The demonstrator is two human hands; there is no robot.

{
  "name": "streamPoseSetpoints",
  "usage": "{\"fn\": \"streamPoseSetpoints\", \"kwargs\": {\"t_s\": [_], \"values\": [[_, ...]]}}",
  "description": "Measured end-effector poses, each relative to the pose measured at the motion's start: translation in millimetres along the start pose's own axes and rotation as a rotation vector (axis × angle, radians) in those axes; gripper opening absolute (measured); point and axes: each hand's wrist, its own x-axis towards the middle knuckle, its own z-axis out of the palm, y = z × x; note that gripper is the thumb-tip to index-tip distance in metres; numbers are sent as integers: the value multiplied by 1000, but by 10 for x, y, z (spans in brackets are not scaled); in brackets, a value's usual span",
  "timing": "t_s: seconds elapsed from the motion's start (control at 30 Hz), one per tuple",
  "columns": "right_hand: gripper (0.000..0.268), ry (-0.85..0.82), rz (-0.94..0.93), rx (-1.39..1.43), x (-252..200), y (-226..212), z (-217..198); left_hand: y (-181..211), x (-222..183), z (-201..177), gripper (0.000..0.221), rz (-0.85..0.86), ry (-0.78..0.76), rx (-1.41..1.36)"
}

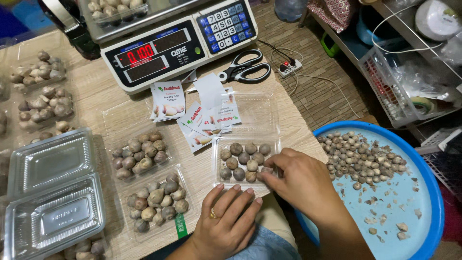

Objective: The person sorts, weighs, and packs whole garlic bulbs into plastic containers by hand and using a digital scale.

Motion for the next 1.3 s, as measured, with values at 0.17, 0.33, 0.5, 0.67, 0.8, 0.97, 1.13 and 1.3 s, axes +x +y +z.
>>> {"fn": "streamPoseSetpoints", "kwargs": {"t_s": [0.17, 0.33, 0.5, 0.67, 0.8, 0.97, 1.13, 1.3], "values": [[17, 53, 53, 381, -76, 118, -196, -8, 15, -8, 33, 4, -16, -11], [17, 363, 424, 791, -438, 1099, -115, -4, 24, 11, 34, -8, -17, -14], [43, 146, 1116, 218, -1113, 2615, 1022, -4, -4, 24, 35, -1, -31, -2], [38, -19, 1463, 154, -1899, 3193, 1806, 4, -4, 47, 34, -3, -32, 21], [56, 293, 1221, -11, -1904, 3032, 1991, 18, 1, 60, 34, -2, -34, 19], [36, 232, 877, 393, -961, 1931, 1740, 35, -10, 70, 35, -18, -39, 35], [43, 248, 813, 407, -488, 2202, 2721, 40, -19, 55, 32, -36, -25, 40], [39, 255, 849, 412, -416, 2229, 2780, 27, -8, 55, 33, -25, -16, 19]]}}
